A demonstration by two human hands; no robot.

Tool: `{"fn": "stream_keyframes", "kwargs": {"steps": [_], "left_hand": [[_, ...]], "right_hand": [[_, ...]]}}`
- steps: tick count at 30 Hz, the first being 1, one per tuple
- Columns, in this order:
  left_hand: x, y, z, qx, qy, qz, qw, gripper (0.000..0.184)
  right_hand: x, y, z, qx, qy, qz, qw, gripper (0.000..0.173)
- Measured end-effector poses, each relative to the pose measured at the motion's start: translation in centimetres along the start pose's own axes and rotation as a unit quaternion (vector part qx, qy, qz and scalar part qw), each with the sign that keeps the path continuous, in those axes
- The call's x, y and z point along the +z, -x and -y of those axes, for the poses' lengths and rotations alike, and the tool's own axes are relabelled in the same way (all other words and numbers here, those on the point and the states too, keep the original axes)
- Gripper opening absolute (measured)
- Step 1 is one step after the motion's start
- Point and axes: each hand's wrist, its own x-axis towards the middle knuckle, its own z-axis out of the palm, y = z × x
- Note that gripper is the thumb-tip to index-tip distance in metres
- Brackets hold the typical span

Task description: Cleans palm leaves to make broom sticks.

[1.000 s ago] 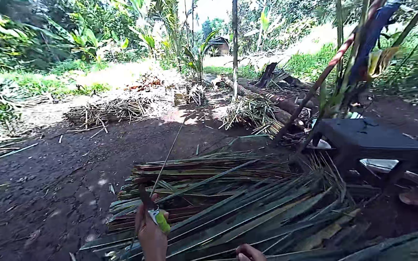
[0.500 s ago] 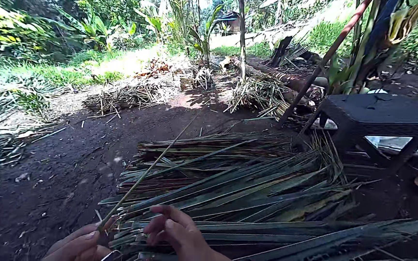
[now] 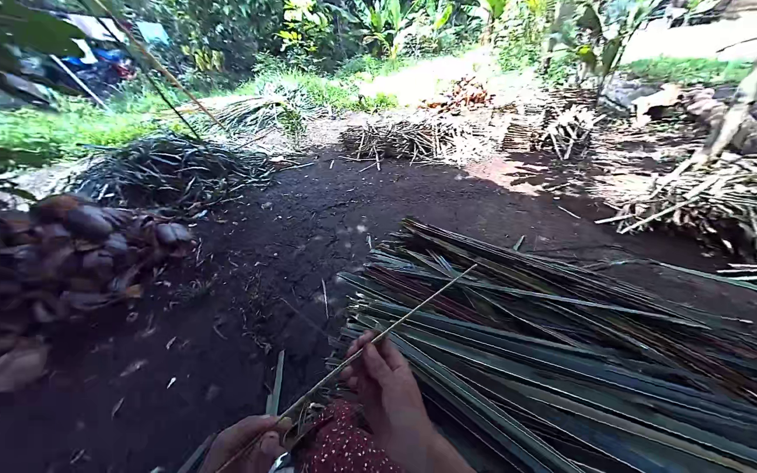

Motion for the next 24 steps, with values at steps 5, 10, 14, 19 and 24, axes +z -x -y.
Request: {"fn": "stream_keyframes", "kwargs": {"steps": [5, 10, 14, 19, 24], "left_hand": [[-0.2, 2.3, 0.0, -0.085, 0.044, -0.217, 0.971, 0.019], [-1.0, 4.2, 0.2, -0.063, 0.077, -0.336, 0.937, 0.020], [-1.4, 5.7, 0.4, -0.009, 0.061, -0.384, 0.921, 0.018], [-0.5, 8.3, 0.9, 0.045, -0.068, -0.411, 0.908, 0.007], [-0.6, 11.4, -0.1, 0.020, -0.062, -0.459, 0.886, 0.010]], "right_hand": [[0.7, -0.3, -4.2, 0.069, 0.027, 0.010, 0.997, 0.017], [1.1, 0.9, -6.4, 0.182, 0.086, 0.125, 0.971, 0.023], [0.8, 3.1, -7.5, 0.195, 0.186, 0.283, 0.920, 0.032], [1.5, 8.7, -8.7, 0.097, 0.282, 0.335, 0.894, 0.057], [2.5, 11.8, -11.3, 0.069, 0.231, 0.334, 0.911, 0.027]]}}
